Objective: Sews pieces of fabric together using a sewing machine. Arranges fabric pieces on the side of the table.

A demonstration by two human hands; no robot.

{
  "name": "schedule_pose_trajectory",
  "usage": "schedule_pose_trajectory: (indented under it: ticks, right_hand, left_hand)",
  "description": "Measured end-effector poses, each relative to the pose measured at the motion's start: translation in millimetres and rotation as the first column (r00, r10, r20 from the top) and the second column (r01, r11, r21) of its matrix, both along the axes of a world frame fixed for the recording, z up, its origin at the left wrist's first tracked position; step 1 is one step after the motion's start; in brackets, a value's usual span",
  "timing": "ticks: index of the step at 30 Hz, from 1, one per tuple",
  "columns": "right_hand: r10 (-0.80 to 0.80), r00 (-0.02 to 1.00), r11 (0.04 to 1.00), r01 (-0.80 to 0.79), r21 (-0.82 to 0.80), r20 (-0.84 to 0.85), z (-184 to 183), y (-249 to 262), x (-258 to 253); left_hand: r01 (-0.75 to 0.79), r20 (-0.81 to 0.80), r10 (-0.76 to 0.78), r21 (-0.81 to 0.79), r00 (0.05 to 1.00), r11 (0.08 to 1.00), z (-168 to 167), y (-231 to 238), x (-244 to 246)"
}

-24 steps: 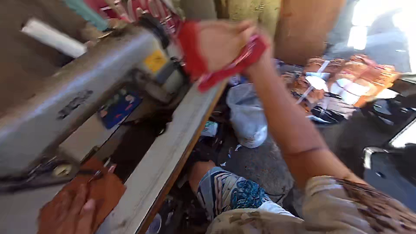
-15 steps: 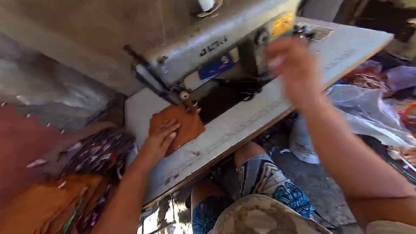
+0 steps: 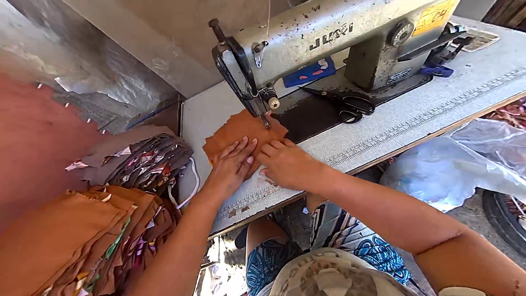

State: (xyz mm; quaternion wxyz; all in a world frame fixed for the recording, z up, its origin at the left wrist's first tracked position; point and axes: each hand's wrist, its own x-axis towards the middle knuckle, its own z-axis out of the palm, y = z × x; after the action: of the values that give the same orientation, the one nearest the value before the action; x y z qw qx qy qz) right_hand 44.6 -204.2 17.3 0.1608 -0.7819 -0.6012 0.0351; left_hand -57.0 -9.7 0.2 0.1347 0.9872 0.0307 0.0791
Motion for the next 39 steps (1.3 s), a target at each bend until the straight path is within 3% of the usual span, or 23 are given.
schedule_pose_trajectory:
  ticks: [6,9,12,18,24,26,28,33,39]
  right_hand:
    - [-0.083,0.991,0.997,0.082,0.01,0.108,-2,-12,24]
    - [-0.003,0.994,0.994,-0.01,0.112,0.112,-6,-15,21]
    - [0.066,0.994,0.996,-0.071,0.061,0.083,-7,-15,15]
    - [0.001,0.99,1.0,-0.003,0.013,0.143,-5,-18,30]
    - [-0.123,0.972,0.991,0.13,-0.024,0.198,-4,-15,42]
    - [-0.154,0.965,0.986,0.163,-0.025,0.212,0,-13,41]
    - [-0.099,0.976,0.995,0.092,0.046,0.193,0,-12,41]
    - [0.065,0.987,0.997,-0.072,0.04,0.15,-9,-11,31]
    - [0.081,0.992,0.994,-0.073,-0.079,0.095,-6,-4,14]
  left_hand:
    - [0.001,-0.084,0.006,0.079,0.996,0.997,16,-17,-6]
    - [0.034,-0.075,-0.027,0.09,0.997,0.995,20,-22,-3]
    - [0.042,-0.066,-0.036,0.088,0.997,0.995,22,-23,1]
    - [0.044,0.031,-0.05,0.188,0.998,0.981,7,-15,6]
    - [-0.045,0.033,0.038,0.285,0.999,0.958,5,-26,16]
    - [-0.04,-0.004,0.043,0.269,0.999,0.962,12,-22,20]
    - [-0.004,-0.022,0.009,0.21,1.0,0.978,21,-9,25]
    - [0.246,0.118,-0.257,0.098,0.959,0.964,9,38,28]
    - [0.157,0.115,-0.164,0.063,0.98,0.986,-12,24,18]
